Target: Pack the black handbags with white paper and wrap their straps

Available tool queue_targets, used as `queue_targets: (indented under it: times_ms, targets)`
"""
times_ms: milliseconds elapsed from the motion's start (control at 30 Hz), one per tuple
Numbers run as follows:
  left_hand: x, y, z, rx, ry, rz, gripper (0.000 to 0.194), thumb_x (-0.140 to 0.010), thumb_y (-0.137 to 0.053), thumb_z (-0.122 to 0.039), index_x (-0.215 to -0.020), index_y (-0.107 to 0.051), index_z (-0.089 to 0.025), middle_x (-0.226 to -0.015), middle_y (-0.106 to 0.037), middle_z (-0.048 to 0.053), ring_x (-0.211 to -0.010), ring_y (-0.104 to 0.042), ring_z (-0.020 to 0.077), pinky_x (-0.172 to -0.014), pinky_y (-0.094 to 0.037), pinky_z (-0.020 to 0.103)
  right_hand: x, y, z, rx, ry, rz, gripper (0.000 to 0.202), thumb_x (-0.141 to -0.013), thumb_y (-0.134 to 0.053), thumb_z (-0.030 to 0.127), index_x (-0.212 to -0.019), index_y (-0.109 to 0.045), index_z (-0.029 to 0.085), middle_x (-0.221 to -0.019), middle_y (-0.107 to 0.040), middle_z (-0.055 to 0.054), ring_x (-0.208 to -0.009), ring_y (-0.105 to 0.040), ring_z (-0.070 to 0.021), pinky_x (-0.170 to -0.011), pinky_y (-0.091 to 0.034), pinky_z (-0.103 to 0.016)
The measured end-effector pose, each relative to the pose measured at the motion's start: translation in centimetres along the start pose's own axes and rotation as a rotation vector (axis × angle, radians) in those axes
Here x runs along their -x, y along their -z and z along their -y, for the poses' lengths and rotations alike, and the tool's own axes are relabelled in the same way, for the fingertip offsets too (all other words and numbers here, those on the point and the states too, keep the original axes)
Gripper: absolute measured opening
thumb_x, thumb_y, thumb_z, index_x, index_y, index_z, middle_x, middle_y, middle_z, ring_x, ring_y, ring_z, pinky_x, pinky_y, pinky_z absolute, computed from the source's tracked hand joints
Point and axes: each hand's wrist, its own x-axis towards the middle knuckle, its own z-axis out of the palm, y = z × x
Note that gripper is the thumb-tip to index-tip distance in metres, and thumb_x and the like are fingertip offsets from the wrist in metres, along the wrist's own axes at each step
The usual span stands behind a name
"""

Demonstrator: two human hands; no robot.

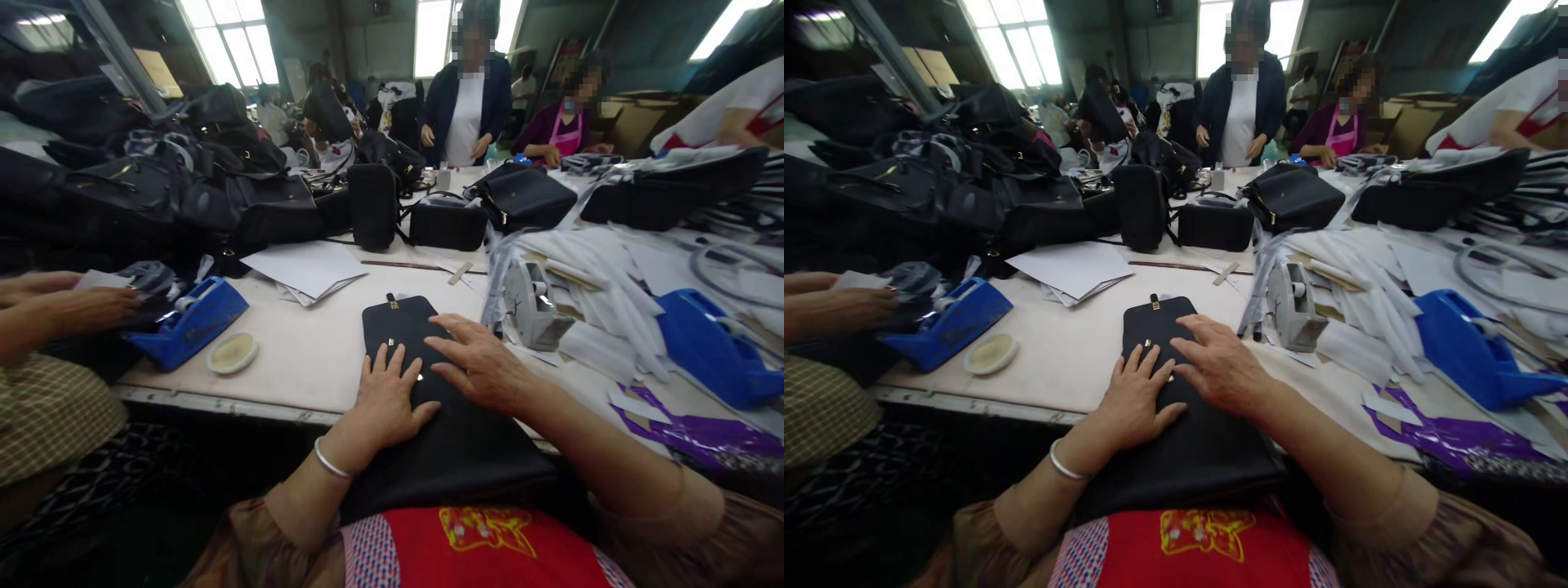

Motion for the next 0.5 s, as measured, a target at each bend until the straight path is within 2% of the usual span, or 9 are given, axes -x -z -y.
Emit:
queue_targets:
  times_ms: [67,167,233,333,433,500]
  targets:
    - [0.2,0.1,0.4,0.012,-0.006,0.012,0.081,-0.083,-0.047,-0.074,-0.150,-0.038,-0.031,-0.161,-0.029,0.012,-0.148,-0.018,0.0436,-0.114,-0.021,0.066,-0.8,-1.5,0.2,-0.070,0.057,0.132,0.053,-0.095,-0.052,0.042,-0.143,-0.052,0.019,-0.155,-0.041,-0.012,-0.145,-0.031,-0.0318,-0.119,-0.024,-0.052]
    - [0.6,0.3,1.3,0.040,-0.016,0.035,0.082,-0.082,-0.050,-0.072,-0.151,-0.038,-0.028,-0.162,-0.029,0.011,-0.148,-0.021,0.0399,-0.116,-0.026,0.060,-0.9,-4.5,-0.5,-0.056,0.010,0.284,0.069,-0.094,-0.050,0.052,-0.152,-0.039,0.015,-0.157,-0.036,-0.015,-0.147,-0.029,-0.0319,-0.120,-0.021,-0.053]
    - [0.6,0.5,1.7,0.046,-0.006,0.034,0.082,-0.084,-0.049,-0.071,-0.150,-0.040,-0.023,-0.162,-0.028,0.011,-0.148,-0.023,0.0369,-0.117,-0.027,0.055,-0.6,-5.6,-1.1,-0.039,0.002,0.295,0.070,-0.095,-0.047,0.054,-0.153,-0.038,0.015,-0.158,-0.032,-0.014,-0.148,-0.026,-0.0314,-0.121,-0.019,-0.053]
    - [-0.2,0.9,1.9,0.006,0.001,0.026,0.080,-0.087,-0.043,-0.071,-0.148,-0.043,-0.019,-0.160,-0.032,0.013,-0.147,-0.026,0.0360,-0.118,-0.025,0.054,-0.4,-5.9,-1.5,-0.044,0.008,0.287,0.067,-0.096,-0.045,0.054,-0.152,-0.040,0.016,-0.158,-0.033,-0.014,-0.148,-0.026,-0.0316,-0.121,-0.018,-0.053]
    - [-1.7,1.2,2.3,-0.034,-0.111,0.052,0.084,-0.086,-0.042,-0.074,-0.147,-0.043,-0.017,-0.156,-0.038,0.015,-0.147,-0.026,0.0361,-0.120,-0.016,0.056,-0.5,-5.7,-1.6,-0.041,0.005,0.294,0.071,-0.097,-0.043,0.055,-0.153,-0.037,0.013,-0.158,-0.032,-0.015,-0.148,-0.026,-0.0321,-0.121,-0.018,-0.052]
    - [-2.7,1.2,3.0,-0.023,-0.168,0.103,0.089,-0.084,-0.042,-0.077,-0.149,-0.041,-0.016,-0.156,-0.038,0.016,-0.147,-0.028,0.0351,-0.121,-0.017,0.053,-0.5,-5.7,-1.5,-0.037,-0.002,0.287,0.073,-0.097,-0.042,0.056,-0.153,-0.036,0.011,-0.158,-0.032,-0.016,-0.148,-0.025,-0.0323,-0.121,-0.017,-0.052]
